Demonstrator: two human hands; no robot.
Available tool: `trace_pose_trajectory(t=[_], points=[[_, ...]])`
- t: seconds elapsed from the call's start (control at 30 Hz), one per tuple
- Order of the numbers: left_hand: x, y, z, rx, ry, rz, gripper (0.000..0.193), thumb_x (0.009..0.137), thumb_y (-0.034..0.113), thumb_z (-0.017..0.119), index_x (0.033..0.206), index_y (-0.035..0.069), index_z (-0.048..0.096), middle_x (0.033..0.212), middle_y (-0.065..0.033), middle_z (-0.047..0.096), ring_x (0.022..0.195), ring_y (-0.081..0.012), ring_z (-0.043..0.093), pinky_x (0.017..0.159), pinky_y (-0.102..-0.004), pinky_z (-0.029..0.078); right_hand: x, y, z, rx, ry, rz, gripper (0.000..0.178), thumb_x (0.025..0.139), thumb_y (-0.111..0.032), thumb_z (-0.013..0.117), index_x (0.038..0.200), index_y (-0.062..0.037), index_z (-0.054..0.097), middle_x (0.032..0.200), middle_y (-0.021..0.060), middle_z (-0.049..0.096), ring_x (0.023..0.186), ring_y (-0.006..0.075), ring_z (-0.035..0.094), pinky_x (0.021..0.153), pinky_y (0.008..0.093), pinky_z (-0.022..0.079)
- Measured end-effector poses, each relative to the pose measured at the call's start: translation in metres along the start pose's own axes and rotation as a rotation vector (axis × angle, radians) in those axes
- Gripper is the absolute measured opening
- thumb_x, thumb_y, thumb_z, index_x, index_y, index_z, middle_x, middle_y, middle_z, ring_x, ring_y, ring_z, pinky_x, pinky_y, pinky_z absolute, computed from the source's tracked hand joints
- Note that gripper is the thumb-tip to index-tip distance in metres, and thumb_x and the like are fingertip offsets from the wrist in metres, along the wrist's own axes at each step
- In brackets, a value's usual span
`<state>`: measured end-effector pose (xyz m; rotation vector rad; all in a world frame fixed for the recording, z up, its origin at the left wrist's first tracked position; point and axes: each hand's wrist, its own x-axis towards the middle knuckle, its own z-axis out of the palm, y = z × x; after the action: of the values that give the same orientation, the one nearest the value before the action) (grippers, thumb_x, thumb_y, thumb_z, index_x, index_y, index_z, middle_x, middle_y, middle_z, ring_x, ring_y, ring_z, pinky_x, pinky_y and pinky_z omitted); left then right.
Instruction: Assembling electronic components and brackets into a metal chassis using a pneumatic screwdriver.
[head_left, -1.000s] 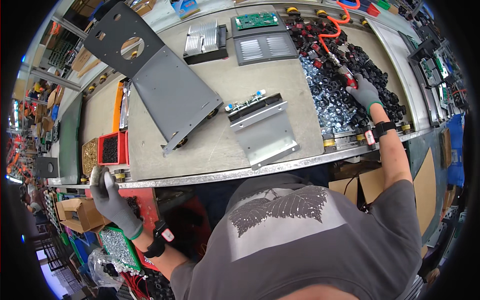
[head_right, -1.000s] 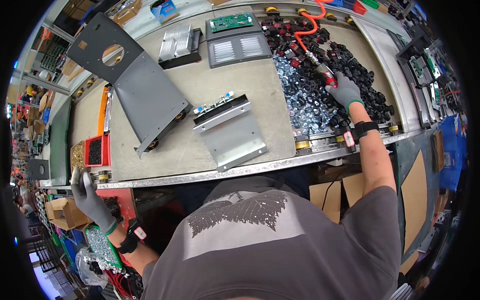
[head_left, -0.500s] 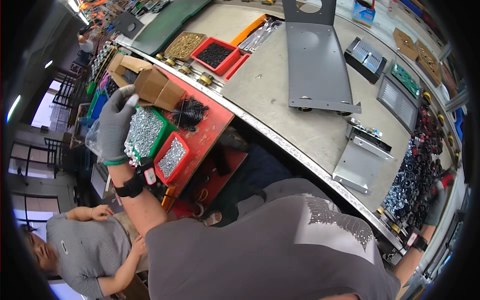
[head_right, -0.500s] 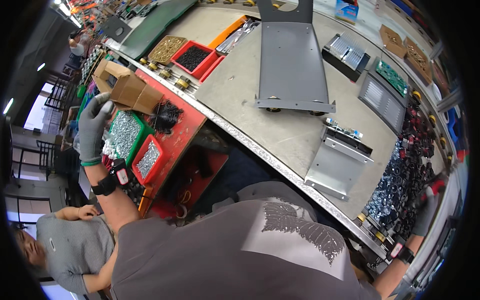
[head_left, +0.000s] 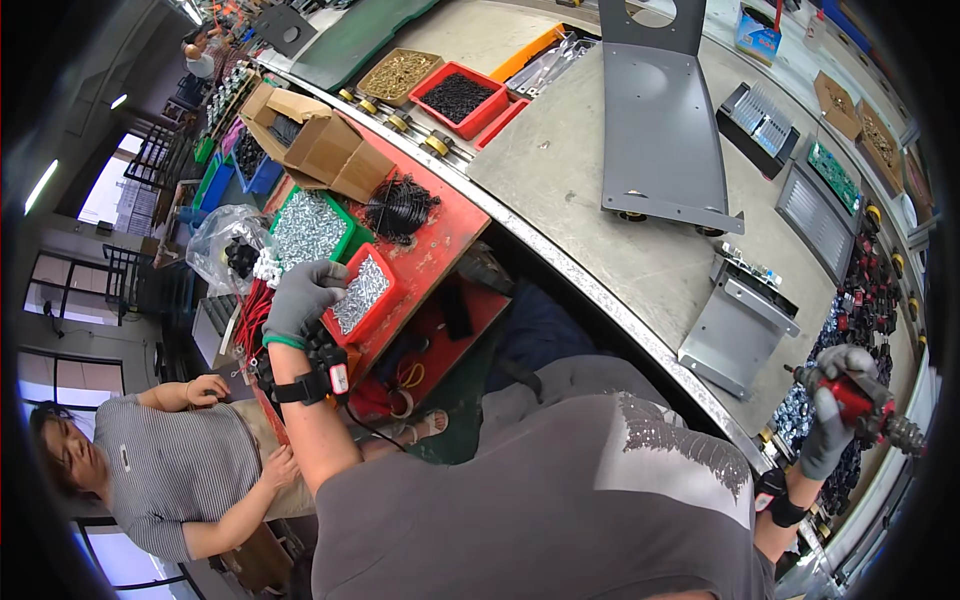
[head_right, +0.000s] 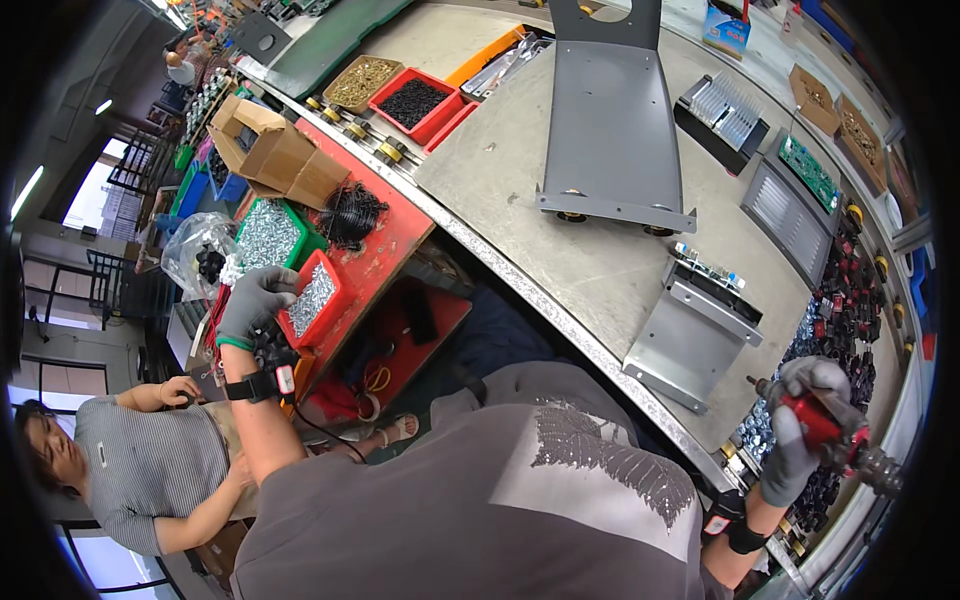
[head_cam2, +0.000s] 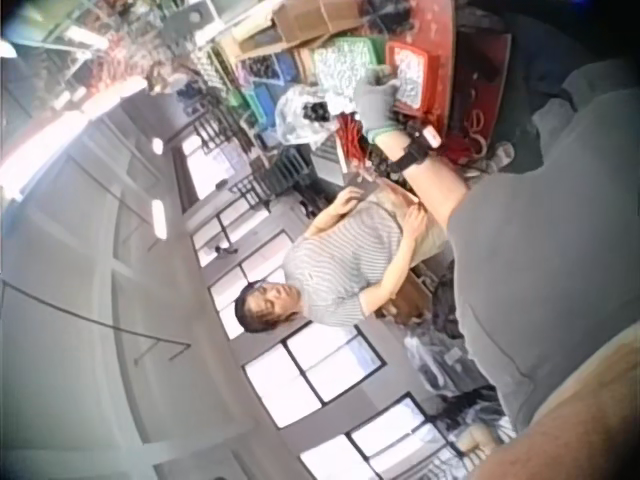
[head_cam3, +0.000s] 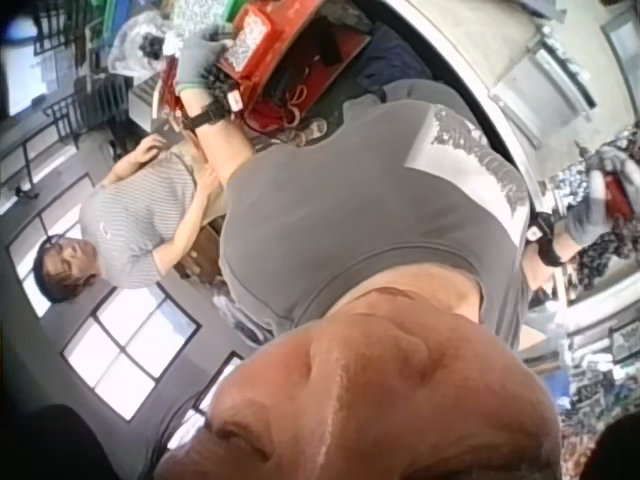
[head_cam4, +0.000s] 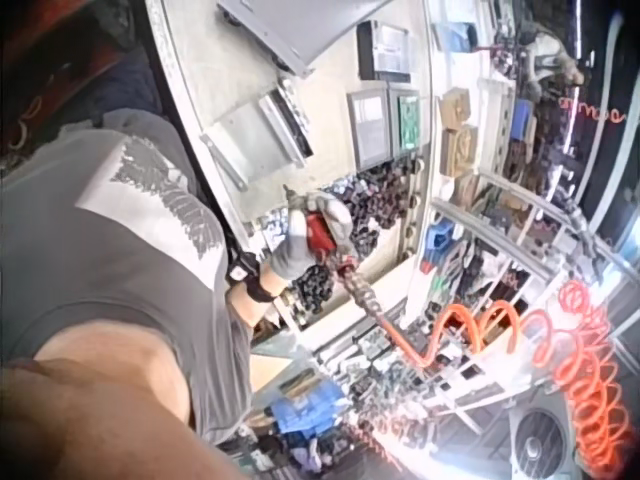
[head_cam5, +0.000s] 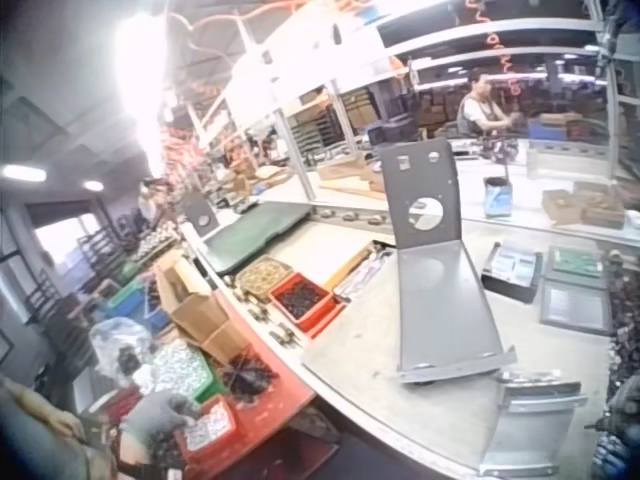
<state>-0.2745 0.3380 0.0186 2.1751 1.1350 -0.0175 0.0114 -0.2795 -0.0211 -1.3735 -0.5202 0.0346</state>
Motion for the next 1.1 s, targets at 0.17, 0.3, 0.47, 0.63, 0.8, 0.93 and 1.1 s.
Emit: trace_pose_trajectory(t=[0.17,0.3,0.47,0.63,0.8,0.93,1.1], points=[[-0.008,0.001,-0.022,0.033,0.313,0.014,0.029,0.081,-0.001,0.065,0.11,-0.002,0.068,0.094,-0.0059,0.072,0.085,-0.0121,0.066,0.077,-0.0262,0.052,-0.012,0.018,0.002,-0.107,0.045,0.067,0.051,0.07,-0.002,0.07,0.118,-0.0049,0.05,0.104,0.0082,0.048,0.092,0.0154,0.048,0.076,0.0282,0.045],[-0.002,0.0,-0.041,0.086,0.321,0.102,0.029,0.082,0.0,0.066,0.11,-0.002,0.068,0.097,-0.0059,0.072,0.087,-0.0119,0.067,0.079,-0.0248,0.052,-0.014,0.021,0.0,-0.125,0.052,0.061,0.052,0.07,-0.002,0.069,0.118,-0.0043,0.051,0.105,0.0074,0.048,0.093,0.0153,0.049,0.078,0.0291,0.045],[0.024,0.104,-0.011,-0.089,0.189,0.336,0.034,0.087,0.01,0.067,0.118,-0.002,0.065,0.105,-0.0065,0.071,0.095,-0.0111,0.066,0.082,-0.0247,0.051,-0.015,0.021,0.007,-0.204,0.127,0.094,0.053,0.069,-0.003,0.07,0.119,-0.0056,0.052,0.107,0.0062,0.049,0.096,0.0147,0.05,0.082,0.0295,0.046],[0.113,0.225,0.055,-0.095,-0.055,0.605,0.028,0.085,0.005,0.062,0.111,-0.001,0.068,0.104,-0.0082,0.072,0.095,-0.0132,0.067,0.082,-0.0266,0.053,-0.016,0.014,0.024,-0.305,0.169,0.03,0.052,0.069,-0.011,0.073,0.117,-0.0079,0.055,0.111,0.0059,0.046,0.095,0.0148,0.049,0.083,0.0276,0.043],[0.254,0.227,0.135,0.64,-0.219,0.579,0.039,0.07,-0.002,0.062,0.107,0.007,0.07,0.086,-0.0079,0.071,0.079,-0.0174,0.066,0.071,-0.0319,0.053,-0.008,0.001,0.042,-0.397,0.161,0.03,0.036,0.065,-0.01,0.067,0.099,-0.0069,0.056,0.118,0.0111,0.048,0.099,0.0204,0.051,0.09,0.0341,0.041],[0.273,0.217,0.163,0.695,-0.185,0.775,0.044,0.071,0.001,0.063,0.114,0.008,0.067,0.091,-0.0127,0.071,0.084,-0.0256,0.068,0.076,-0.0354,0.054,-0.014,-0.002,0.046,-0.36,0.194,0.02,0.037,0.067,-0.012,0.069,0.101,-0.005,0.056,0.115,0.0136,0.054,0.106,0.0241,0.054,0.096,0.0383,0.041],[0.27,0.219,0.15,0.696,-0.384,0.939,0.051,0.069,0.004,0.067,0.12,0.007,0.063,0.106,-0.0182,0.068,0.098,-0.036,0.065,0.085,-0.0395,0.053,-0.018,0.008,0.033,-0.222,0.222,-0.002,0.035,0.075,-0.005,0.071,0.106,-0.0018,0.056,0.105,0.0109,0.056,0.102,0.0235,0.058,0.093,0.0378,0.047]])
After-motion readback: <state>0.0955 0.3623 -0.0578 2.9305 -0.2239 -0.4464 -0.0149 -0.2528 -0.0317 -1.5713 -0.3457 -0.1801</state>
